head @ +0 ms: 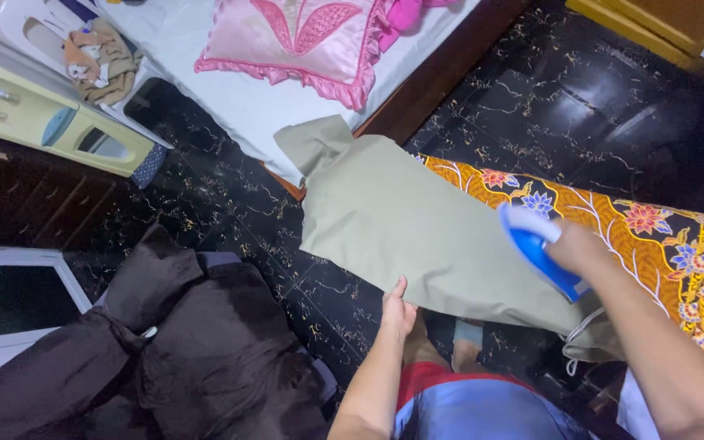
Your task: Ironing a pair of khaki trousers on an ironing board in a bedroom.
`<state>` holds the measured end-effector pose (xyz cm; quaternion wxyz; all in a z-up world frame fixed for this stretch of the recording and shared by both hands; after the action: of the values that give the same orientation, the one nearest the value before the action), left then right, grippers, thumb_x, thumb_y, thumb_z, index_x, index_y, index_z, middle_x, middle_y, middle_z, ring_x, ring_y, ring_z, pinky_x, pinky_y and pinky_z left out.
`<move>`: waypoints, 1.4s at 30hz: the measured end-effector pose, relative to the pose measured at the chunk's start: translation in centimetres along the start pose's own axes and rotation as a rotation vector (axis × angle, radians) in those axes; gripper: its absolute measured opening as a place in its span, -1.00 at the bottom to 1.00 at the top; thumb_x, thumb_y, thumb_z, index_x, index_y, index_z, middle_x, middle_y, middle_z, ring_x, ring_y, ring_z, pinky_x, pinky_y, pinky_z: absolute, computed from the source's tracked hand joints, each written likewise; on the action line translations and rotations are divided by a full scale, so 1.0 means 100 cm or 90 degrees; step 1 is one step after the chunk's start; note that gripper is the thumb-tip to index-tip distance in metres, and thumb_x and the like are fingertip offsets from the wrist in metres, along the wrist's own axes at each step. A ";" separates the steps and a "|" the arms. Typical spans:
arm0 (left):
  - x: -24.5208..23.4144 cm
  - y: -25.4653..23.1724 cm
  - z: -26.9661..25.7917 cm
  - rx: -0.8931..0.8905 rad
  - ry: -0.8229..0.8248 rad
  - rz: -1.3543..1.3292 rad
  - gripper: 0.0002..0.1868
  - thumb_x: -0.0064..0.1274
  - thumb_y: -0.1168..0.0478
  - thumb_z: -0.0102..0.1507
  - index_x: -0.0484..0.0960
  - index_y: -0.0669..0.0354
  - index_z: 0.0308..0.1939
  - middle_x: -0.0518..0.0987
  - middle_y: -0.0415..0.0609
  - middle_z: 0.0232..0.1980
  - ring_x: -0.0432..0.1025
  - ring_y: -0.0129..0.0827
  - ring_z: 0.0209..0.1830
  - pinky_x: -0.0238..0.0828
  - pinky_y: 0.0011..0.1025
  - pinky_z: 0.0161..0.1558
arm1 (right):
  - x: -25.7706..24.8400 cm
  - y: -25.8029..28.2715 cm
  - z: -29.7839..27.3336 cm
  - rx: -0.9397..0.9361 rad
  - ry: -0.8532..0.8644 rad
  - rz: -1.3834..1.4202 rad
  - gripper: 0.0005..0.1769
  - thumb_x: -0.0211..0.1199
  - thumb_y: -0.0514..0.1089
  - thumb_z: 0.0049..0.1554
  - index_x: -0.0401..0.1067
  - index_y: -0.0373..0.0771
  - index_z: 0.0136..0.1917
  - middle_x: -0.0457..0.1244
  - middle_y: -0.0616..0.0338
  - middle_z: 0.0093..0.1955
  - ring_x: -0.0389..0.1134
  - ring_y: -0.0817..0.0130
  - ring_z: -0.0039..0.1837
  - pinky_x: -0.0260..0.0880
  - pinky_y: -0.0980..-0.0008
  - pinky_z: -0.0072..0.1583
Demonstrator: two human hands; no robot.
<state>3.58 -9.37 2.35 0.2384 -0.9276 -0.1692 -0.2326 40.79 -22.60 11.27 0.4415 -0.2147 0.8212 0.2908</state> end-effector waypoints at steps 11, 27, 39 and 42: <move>-0.032 0.012 0.032 0.096 0.008 0.053 -0.68 0.11 0.19 0.37 0.51 0.34 0.10 0.66 0.11 -0.08 0.56 -0.19 -0.26 0.50 -0.31 -0.34 | -0.009 0.108 -0.004 -0.112 -0.094 0.006 -0.66 0.12 -0.16 0.13 0.46 -0.16 0.17 0.41 -0.19 -0.02 0.47 -0.17 0.04 0.44 -0.14 0.10; -0.029 0.004 0.015 0.092 -0.031 0.120 -0.74 0.04 0.24 0.37 0.58 0.39 0.03 0.69 0.10 -0.18 0.55 -0.29 -0.43 0.32 -0.47 -0.57 | 0.020 0.176 -0.007 -0.207 0.009 -0.052 -0.66 0.13 -0.16 0.10 0.51 -0.09 0.15 0.42 -0.12 0.02 0.47 -0.09 0.11 0.45 -0.05 0.16; -0.011 -0.015 0.012 0.041 0.030 0.055 -0.66 0.02 0.27 0.36 0.50 0.40 0.18 0.64 0.14 0.08 0.60 -0.12 -0.06 0.59 -0.19 -0.14 | 0.023 0.182 0.075 -0.066 -0.040 0.061 -0.57 0.21 -0.21 0.02 0.51 -0.22 0.18 0.39 -0.24 0.10 0.44 -0.17 0.16 0.44 -0.07 0.19; -0.012 -0.017 0.006 0.008 0.029 0.029 -0.61 0.02 0.28 0.35 0.47 0.40 0.22 0.61 0.17 0.15 0.59 -0.05 0.06 0.61 -0.08 0.02 | 0.058 0.201 0.026 -0.082 0.049 0.093 -0.57 0.22 -0.18 0.00 0.50 -0.13 0.18 0.39 -0.19 0.09 0.45 -0.13 0.15 0.43 -0.04 0.19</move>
<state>2.07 -7.88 1.93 0.2534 -0.9240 -0.1443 -0.2473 27.15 -6.56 10.96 0.3727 -0.1934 0.8304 0.3662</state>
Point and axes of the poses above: each hand's wrist, its own z-axis towards the middle knuckle, its own x-axis out of the palm, y = z × x, the point moved 2 cm from there along z, towards the middle knuckle
